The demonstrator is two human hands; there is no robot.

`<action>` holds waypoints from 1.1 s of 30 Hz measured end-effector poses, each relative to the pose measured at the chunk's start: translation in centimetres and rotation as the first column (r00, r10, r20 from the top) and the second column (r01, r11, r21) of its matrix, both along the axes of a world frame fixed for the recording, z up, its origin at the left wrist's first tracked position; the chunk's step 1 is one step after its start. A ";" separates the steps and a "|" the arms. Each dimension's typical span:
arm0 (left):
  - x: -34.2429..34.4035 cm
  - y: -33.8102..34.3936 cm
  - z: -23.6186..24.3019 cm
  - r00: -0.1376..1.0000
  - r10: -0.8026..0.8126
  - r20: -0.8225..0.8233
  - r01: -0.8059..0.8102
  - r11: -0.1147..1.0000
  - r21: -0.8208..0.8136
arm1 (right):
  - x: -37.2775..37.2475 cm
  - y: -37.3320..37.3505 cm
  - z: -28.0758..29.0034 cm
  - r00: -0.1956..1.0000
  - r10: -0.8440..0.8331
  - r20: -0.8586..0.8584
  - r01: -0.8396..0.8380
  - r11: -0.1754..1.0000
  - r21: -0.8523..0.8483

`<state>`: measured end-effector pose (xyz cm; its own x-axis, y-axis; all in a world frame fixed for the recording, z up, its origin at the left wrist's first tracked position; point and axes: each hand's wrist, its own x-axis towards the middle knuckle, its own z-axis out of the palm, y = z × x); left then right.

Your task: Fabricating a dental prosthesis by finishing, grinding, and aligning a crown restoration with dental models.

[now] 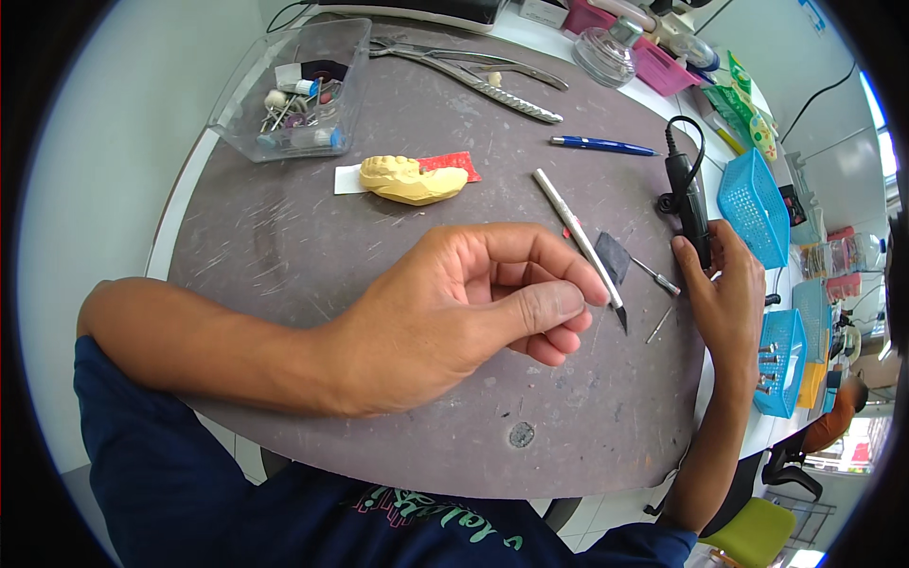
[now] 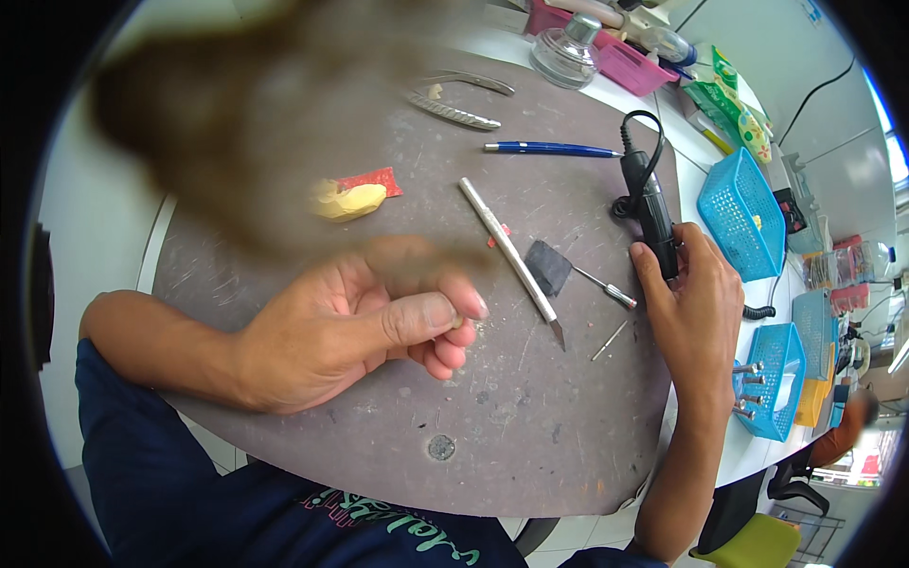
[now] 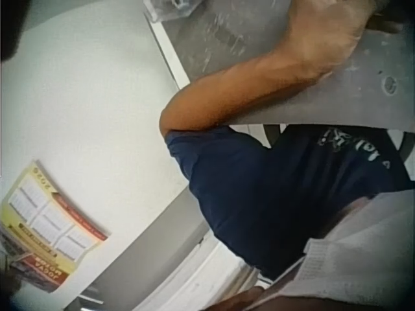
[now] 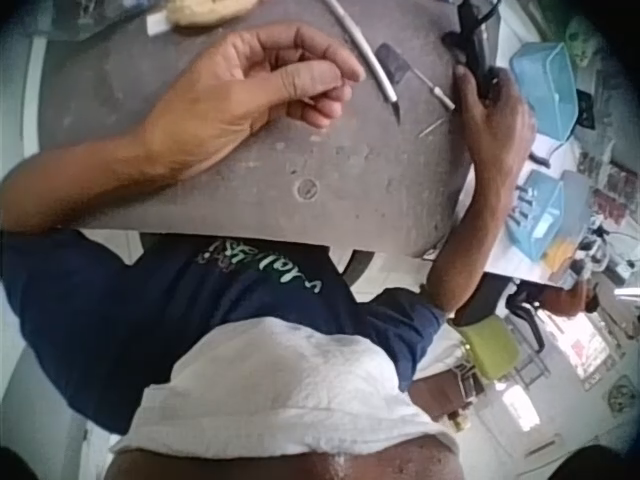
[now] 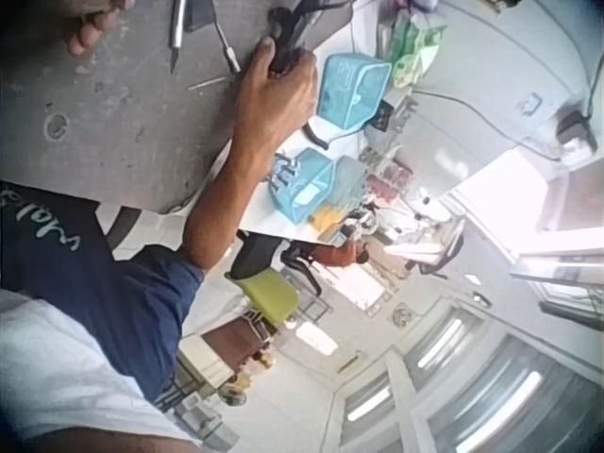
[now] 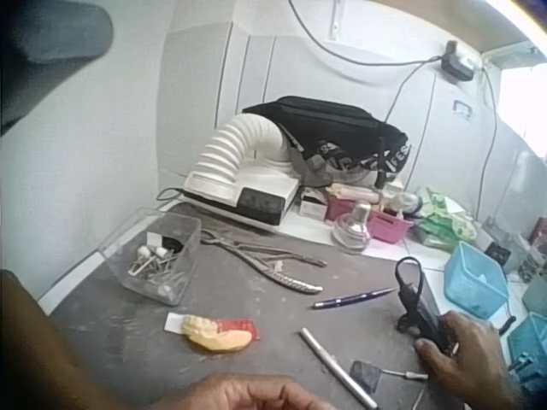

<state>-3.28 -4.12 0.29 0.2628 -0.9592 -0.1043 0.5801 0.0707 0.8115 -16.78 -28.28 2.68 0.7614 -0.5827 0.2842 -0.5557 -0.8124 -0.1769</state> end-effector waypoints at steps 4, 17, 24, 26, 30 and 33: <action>0.4 0.2 0.5 0.998 -0.030 -0.057 0.034 0.998 0.059 | -0.2 0.0 0.1 1.000 0.011 0.011 -0.010 1.000 -0.009; 0.5 0.0 1.0 0.998 -0.039 -0.048 0.044 0.993 0.109 | -0.1 4.4 0.9 0.800 0.418 0.430 -0.423 0.902 -0.090; -0.1 0.3 1.2 0.997 -0.082 0.015 0.080 0.991 0.112 | 0.2 8.0 0.3 0.598 0.634 0.491 -0.781 0.598 0.179; -0.3 0.3 1.1 0.997 -0.070 -0.016 0.071 0.992 0.109 | -0.1 8.7 0.7 0.643 0.577 0.504 -0.748 0.616 0.248; -0.3 0.0 1.5 0.994 -0.059 -0.090 0.065 0.996 0.066 | -0.5 8.9 1.2 0.654 0.599 0.462 -0.742 0.628 0.236; 0.6 -0.1 2.3 0.982 -0.115 0.150 0.093 0.984 0.149 | -0.6 7.7 0.9 0.684 0.559 0.469 -0.703 0.677 0.219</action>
<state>-2.71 -4.21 2.60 0.1863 -0.9607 -0.2058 0.4428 -0.1049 0.8905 -17.41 -20.62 3.61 0.8750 -0.1045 0.4727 0.2257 -0.7757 -0.5893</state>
